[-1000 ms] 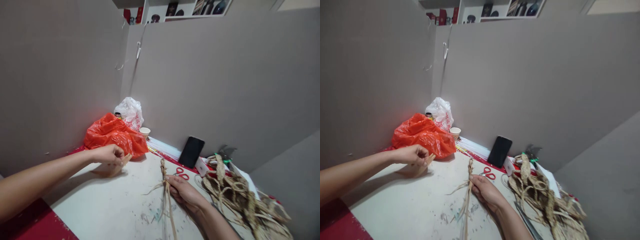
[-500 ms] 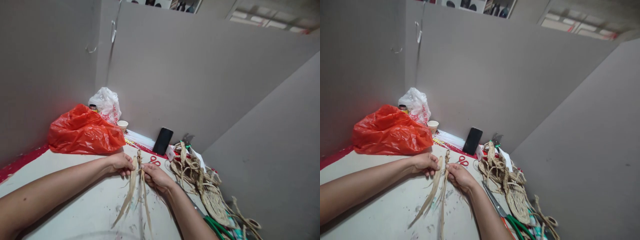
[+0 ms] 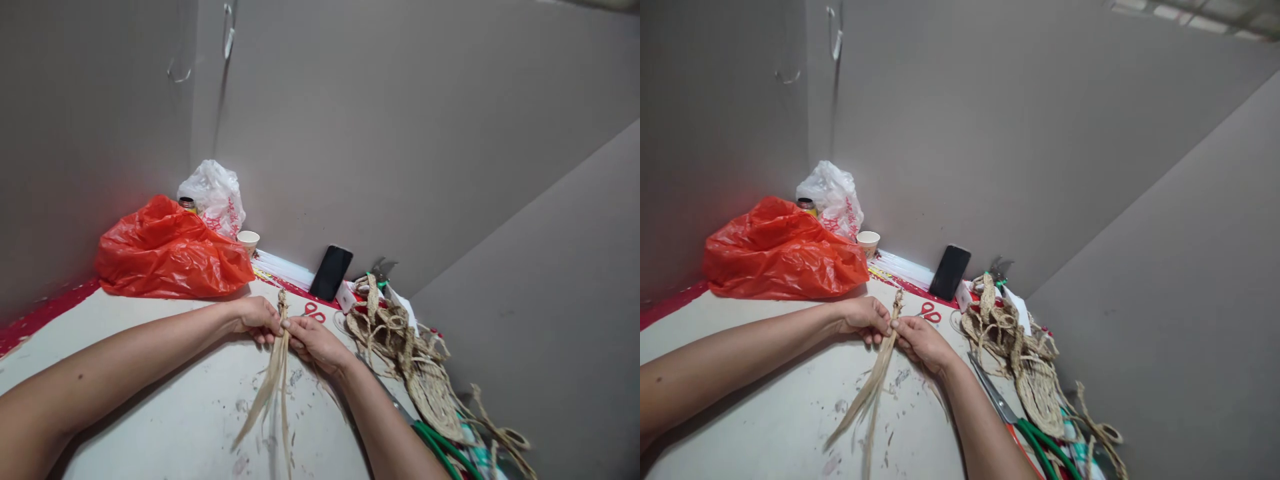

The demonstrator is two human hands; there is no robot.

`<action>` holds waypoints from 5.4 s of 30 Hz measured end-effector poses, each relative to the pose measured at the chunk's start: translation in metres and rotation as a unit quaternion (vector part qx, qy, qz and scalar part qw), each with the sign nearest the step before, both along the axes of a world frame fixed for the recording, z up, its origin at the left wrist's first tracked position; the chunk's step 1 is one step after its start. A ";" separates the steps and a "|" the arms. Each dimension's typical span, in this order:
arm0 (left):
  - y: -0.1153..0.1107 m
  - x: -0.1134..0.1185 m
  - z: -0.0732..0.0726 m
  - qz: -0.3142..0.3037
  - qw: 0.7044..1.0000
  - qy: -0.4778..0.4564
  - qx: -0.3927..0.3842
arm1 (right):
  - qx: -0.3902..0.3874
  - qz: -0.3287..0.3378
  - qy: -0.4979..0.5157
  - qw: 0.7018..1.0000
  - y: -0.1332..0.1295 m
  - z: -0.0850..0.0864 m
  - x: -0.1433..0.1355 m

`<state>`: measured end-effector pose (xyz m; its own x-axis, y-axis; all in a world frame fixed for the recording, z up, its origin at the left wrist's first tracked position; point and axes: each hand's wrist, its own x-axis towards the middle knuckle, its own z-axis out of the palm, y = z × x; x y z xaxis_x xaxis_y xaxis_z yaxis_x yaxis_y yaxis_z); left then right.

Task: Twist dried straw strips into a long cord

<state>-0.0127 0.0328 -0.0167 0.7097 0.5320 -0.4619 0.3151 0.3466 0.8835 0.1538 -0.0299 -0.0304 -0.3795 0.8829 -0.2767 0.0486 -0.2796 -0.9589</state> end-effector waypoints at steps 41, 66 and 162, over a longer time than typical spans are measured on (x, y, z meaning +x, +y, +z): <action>-0.031 -0.118 0.058 0.141 0.786 0.231 0.555 | 0.011 -0.051 -0.024 0.998 0.002 -0.008 -0.001; -0.017 0.006 0.014 0.329 0.937 -0.115 -0.032 | -0.001 -0.035 0.029 0.999 0.000 -0.003 0.001; -0.044 0.001 0.020 0.056 0.873 0.139 0.464 | -0.071 -0.212 0.105 0.969 -0.015 0.007 -0.027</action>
<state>-0.0119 -0.0114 0.0029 0.5584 0.8274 0.0591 0.5725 -0.4360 0.6944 0.1272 -0.0448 -0.0231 -0.0525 0.9303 -0.3630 -0.2923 -0.3619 -0.8852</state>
